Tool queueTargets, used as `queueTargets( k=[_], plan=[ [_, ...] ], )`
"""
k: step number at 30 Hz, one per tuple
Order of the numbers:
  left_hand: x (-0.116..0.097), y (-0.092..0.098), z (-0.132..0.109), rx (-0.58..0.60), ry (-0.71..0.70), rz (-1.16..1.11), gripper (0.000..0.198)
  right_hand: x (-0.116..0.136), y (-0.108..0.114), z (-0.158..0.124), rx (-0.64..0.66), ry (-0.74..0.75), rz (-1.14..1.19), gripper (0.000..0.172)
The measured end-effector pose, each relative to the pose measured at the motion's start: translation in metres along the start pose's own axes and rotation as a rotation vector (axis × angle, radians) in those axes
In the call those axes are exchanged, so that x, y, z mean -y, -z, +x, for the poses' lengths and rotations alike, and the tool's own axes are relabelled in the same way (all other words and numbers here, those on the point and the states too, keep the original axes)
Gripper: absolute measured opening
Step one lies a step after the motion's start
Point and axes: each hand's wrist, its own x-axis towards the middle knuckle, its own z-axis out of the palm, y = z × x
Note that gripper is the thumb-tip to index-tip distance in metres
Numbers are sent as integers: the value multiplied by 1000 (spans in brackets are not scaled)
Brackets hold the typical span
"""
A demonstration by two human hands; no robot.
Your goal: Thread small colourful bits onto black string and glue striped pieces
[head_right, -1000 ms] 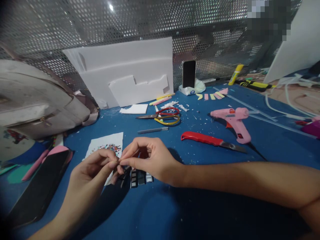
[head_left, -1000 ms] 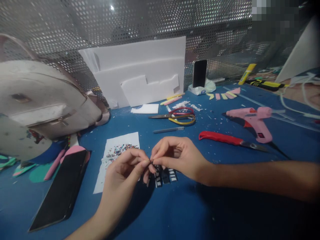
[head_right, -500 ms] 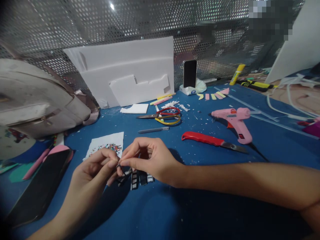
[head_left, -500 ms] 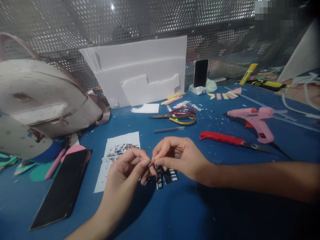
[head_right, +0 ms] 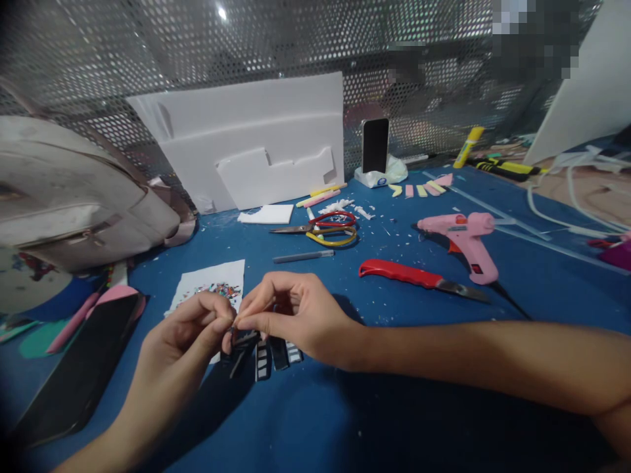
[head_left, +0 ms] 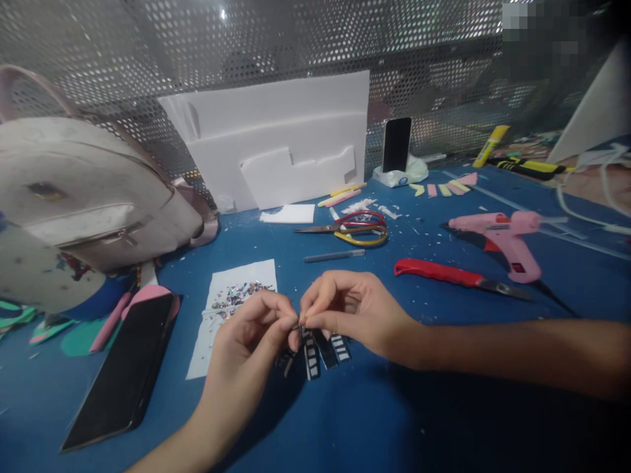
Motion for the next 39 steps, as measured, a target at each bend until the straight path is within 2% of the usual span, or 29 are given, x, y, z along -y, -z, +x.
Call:
queueTargets(
  k=[8, 15, 22, 39],
  plan=[
    [4, 2, -1, -16, -23, 60, 14, 2, -1, 2, -26, 1, -21, 16],
    [1, 2, -2, -57, -112, 152, 12, 2, -3, 2, -52, -7, 0, 17],
    [3, 2, -3, -50, -169, 160, 12, 5, -4, 1, -42, -52, 50, 18],
    [3, 2, -6, -32, -134, 140, 12, 8, -6, 0, 10, -107, 111, 20]
  ],
)
